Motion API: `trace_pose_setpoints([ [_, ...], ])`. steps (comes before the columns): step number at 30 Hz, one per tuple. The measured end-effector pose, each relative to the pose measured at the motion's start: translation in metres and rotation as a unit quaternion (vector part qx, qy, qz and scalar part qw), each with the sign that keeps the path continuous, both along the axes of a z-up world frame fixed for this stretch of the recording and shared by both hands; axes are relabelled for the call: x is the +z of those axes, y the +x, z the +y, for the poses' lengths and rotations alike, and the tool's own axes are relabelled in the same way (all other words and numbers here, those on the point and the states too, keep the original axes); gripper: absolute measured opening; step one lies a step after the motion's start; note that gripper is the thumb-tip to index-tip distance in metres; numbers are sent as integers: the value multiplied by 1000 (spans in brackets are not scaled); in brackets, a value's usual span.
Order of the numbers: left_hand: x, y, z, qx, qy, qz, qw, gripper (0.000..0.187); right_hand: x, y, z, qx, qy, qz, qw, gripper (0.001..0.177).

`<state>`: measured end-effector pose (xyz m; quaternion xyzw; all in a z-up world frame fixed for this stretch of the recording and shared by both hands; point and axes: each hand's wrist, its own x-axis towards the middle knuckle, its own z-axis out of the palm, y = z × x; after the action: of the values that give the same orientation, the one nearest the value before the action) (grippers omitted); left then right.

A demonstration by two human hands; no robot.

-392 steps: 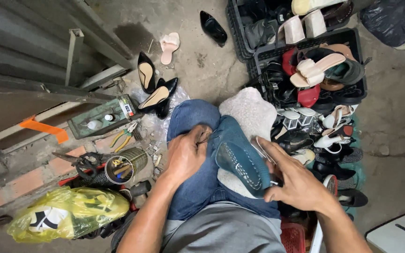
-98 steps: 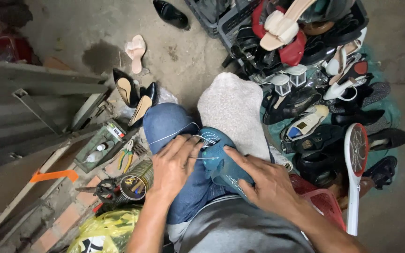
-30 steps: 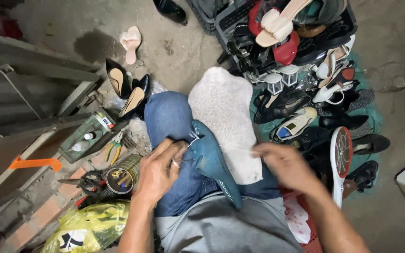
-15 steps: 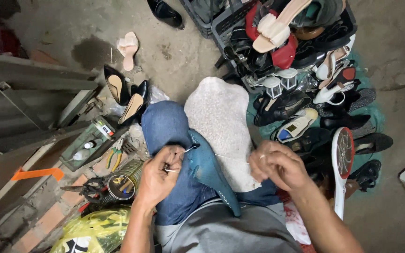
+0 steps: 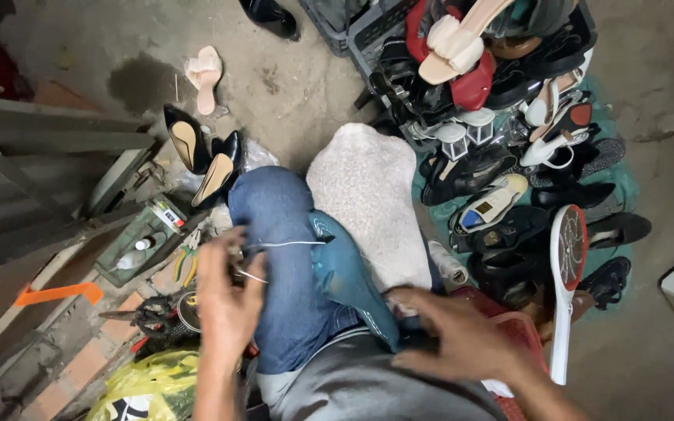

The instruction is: Hand-sewing the sole of a blue sandal using a needle and white thread in a shoe repair setting.

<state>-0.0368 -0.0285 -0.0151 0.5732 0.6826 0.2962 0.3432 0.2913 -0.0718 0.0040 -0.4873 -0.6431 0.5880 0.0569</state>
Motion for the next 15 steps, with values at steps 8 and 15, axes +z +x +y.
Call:
trace_pose_setpoints([
  [8, -18, -93, -74, 26, -156, 232, 960, 42, 42, -28, 4, -119, 7, -22, 993, 82],
  [15, -23, -135, -127, -1, -404, 438, 803, 37, 65, -37, 31, -271, 137, 87, 949, 35],
])
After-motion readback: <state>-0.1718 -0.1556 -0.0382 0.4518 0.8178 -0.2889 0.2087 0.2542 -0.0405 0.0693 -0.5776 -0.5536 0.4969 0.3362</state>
